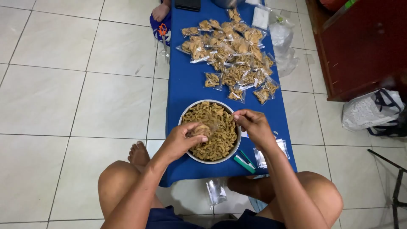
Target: A person is manually filling small plastic bags with snacks from a bowl, weighing them on a digital scale, and sealing the bags using a lighter.
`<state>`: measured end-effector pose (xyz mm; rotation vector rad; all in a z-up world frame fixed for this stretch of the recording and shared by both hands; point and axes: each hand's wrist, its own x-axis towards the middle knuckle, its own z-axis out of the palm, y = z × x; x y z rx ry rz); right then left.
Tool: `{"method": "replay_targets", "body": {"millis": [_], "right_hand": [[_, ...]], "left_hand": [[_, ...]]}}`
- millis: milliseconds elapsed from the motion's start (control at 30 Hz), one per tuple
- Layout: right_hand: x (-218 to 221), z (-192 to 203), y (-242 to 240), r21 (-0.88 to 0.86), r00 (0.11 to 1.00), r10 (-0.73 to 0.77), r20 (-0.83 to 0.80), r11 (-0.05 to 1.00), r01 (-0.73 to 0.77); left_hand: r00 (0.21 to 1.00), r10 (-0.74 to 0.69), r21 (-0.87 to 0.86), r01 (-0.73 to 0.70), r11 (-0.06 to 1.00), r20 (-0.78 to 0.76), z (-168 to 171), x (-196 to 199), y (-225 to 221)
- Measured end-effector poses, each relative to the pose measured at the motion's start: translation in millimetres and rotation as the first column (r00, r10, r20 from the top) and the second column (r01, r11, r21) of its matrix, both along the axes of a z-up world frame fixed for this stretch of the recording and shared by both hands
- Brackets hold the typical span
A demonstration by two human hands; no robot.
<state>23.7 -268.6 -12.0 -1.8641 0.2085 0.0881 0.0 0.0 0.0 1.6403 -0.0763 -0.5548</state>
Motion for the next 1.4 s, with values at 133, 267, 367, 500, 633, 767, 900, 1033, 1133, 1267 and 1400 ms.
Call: {"method": "replay_targets", "body": {"millis": [133,267,367,500,633,767,900,1033,1133,1267,1400], "right_hand": [[-24.0,63.3,27.1,0.047,0.99,0.04,0.137,0.998,-0.047],[-31.7,85.1,43.5,-0.151,0.873,0.266,0.41,0.963,-0.223],[-31.5,81.8,52.0,-0.343,0.797,0.39,0.461,0.907,-0.246],[-35.9,84.5,56.6,-0.461,0.779,0.453,0.434,0.854,-0.239],[-42.1,79.9,44.5,-0.386,0.835,0.349,0.426,0.905,-0.181],[-51.0,54.6,45.1,-0.21,0.909,0.248,0.336,0.96,-0.185],[-63.5,62.2,53.1,-0.009,0.951,0.119,0.285,0.993,-0.121],[-69.9,68.6,46.4,-0.016,0.939,0.15,0.309,0.988,-0.153],[-76.5,75.0,47.2,0.035,0.923,0.153,0.354,0.984,-0.177],[-90.6,81.5,50.6,0.153,0.921,0.076,0.382,0.978,-0.145],[-100.3,82.4,47.9,0.182,0.939,0.121,0.322,0.965,-0.187]], "left_hand": [[0.998,-0.064,0.007,0.064,0.998,-0.019,18.0,-5.4,-5.4],[0.998,-0.066,-0.032,0.065,0.997,-0.005,16.7,-8.0,-8.7],[0.997,-0.067,-0.036,0.068,0.997,0.026,10.3,-7.2,-7.6],[0.993,-0.099,-0.05,0.102,0.993,0.059,-2.9,-6.2,-2.9],[0.993,-0.093,-0.056,0.097,0.994,0.072,7.6,-9.1,-5.6],[0.992,-0.112,-0.093,0.118,0.989,0.067,9.3,-18.1,-15.8],[0.981,-0.035,-0.151,0.065,0.986,0.191,15.2,-39.4,-19.9],[0.968,0.039,-0.222,0.018,0.975,0.25,38.5,-44.0,-21.1],[0.927,0.189,-0.206,-0.126,0.97,0.325,52.0,-49.0,-31.1],[0.872,0.35,-0.258,-0.271,0.927,0.343,60.7,-64.0,-46.1],[0.863,0.316,-0.325,-0.191,0.926,0.395,59.3,-77.9,-48.7]]}}
